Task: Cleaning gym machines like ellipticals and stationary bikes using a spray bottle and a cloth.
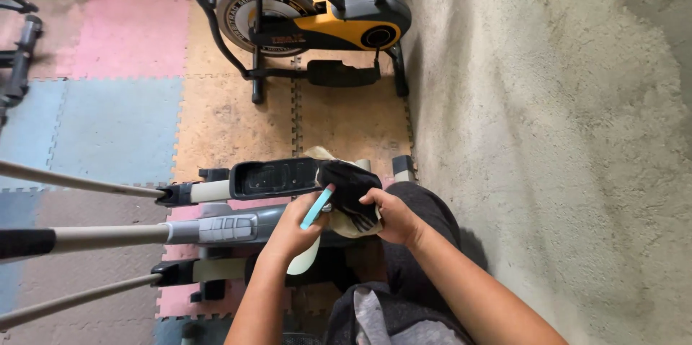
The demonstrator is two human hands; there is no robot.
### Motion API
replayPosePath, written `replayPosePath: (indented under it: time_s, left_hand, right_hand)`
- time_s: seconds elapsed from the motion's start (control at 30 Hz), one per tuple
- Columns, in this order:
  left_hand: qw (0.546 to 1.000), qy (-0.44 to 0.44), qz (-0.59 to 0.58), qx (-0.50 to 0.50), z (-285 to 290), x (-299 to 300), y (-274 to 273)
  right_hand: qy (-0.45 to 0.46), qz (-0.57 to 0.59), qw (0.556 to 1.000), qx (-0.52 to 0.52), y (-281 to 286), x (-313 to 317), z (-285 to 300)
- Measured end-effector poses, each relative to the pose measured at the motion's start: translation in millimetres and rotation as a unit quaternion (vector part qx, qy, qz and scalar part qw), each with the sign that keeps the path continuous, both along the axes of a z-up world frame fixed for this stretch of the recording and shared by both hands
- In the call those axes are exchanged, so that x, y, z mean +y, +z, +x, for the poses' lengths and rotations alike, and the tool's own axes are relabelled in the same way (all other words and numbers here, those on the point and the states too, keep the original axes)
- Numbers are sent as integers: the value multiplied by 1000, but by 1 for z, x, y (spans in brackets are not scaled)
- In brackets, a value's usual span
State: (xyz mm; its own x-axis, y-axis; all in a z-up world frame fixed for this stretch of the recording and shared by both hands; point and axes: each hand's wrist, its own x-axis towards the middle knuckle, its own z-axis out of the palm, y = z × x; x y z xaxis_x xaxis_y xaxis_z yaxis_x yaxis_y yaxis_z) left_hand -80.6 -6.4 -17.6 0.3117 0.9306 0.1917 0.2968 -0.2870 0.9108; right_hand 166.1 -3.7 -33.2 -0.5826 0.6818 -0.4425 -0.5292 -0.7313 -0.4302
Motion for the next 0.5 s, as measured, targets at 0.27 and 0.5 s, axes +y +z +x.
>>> replayPosePath:
  time_s: [0.27,0.5]
  left_hand:
    - [997,78,20,-1,-23,0,6]
    - [993,109,-32,39,-46,5,31]
  right_hand:
    - [55,13,997,-49,43,27,-40]
    - [104,32,993,-54,36,57,-65]
